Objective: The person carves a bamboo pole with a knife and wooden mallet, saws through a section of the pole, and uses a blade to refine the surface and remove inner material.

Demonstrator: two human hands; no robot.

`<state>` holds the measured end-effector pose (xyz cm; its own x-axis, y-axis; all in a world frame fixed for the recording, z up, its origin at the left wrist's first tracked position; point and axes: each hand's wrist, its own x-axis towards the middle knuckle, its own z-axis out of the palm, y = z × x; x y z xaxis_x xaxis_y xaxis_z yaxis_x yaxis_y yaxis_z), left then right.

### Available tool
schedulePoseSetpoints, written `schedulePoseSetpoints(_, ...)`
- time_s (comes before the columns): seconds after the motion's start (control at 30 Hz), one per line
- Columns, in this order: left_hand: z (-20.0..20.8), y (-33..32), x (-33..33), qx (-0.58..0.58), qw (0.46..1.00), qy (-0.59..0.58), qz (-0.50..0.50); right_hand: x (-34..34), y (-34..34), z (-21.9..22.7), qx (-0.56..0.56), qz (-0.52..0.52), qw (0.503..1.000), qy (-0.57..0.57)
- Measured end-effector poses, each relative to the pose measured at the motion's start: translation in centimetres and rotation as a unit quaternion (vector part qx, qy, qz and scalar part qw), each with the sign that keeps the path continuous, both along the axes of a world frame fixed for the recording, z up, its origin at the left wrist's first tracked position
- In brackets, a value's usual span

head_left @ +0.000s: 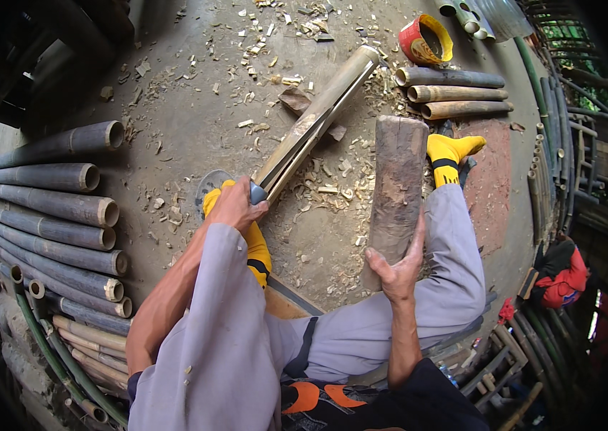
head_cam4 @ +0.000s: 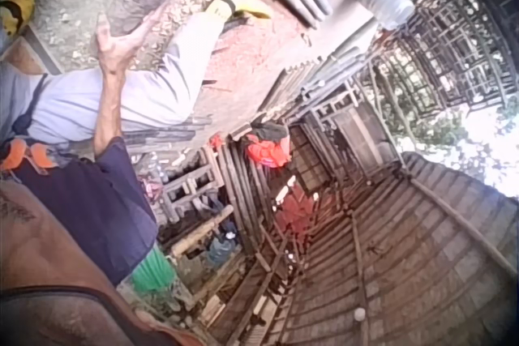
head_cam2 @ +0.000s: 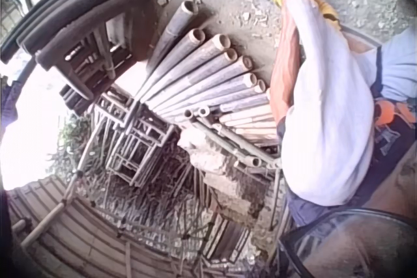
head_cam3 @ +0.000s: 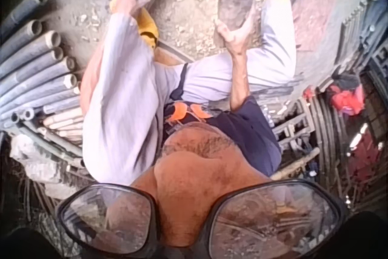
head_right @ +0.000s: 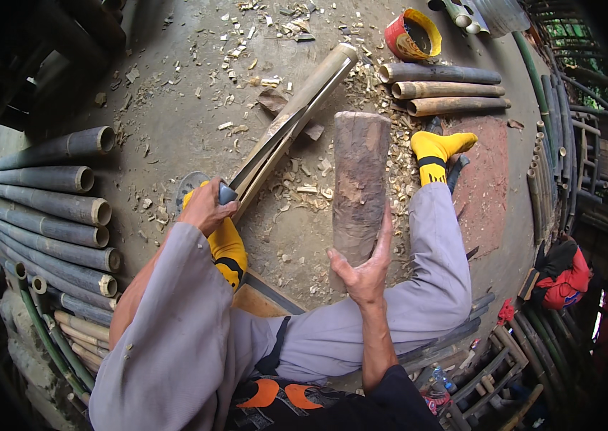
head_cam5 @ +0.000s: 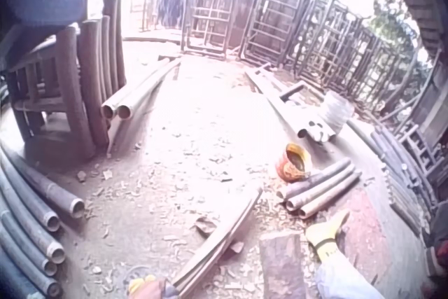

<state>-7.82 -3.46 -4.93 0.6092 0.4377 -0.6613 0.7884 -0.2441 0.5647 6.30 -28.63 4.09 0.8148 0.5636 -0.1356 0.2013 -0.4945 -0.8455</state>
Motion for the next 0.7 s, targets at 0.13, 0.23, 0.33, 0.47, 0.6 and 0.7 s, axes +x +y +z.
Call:
schedulePoseSetpoints(0.13,-0.1,0.1,0.2,-0.006,1.0,0.001,-0.001,-0.1,0.0,0.1,-0.004,0.011,1.0,-0.018)
schedulePoseSetpoints(0.23,-0.7,0.0,-0.2,0.004,1.0,-0.011,-0.009,0.0,-0.1,0.1,-0.004,0.011,1.0,-0.027)
schedulePoseSetpoints(0.33,-1.3,-0.3,-0.7,0.036,0.999,-0.014,-0.027,0.1,-0.2,0.0,-0.005,0.011,1.0,-0.027)
schedulePoseSetpoints(0.47,-1.8,-0.4,-0.9,0.052,0.998,-0.009,-0.041,0.1,-0.2,0.1,-0.008,0.009,1.0,-0.023)
schedulePoseSetpoints(0.6,-1.4,-0.5,-0.6,0.045,0.998,0.004,-0.036,0.1,0.0,0.4,-0.01,0.011,1.0,-0.025)
schedulePoseSetpoints(0.7,-1.3,-0.4,-0.6,0.04,0.999,0.005,-0.035,0.0,-0.1,0.0,0.009,0.009,1.0,-0.005)
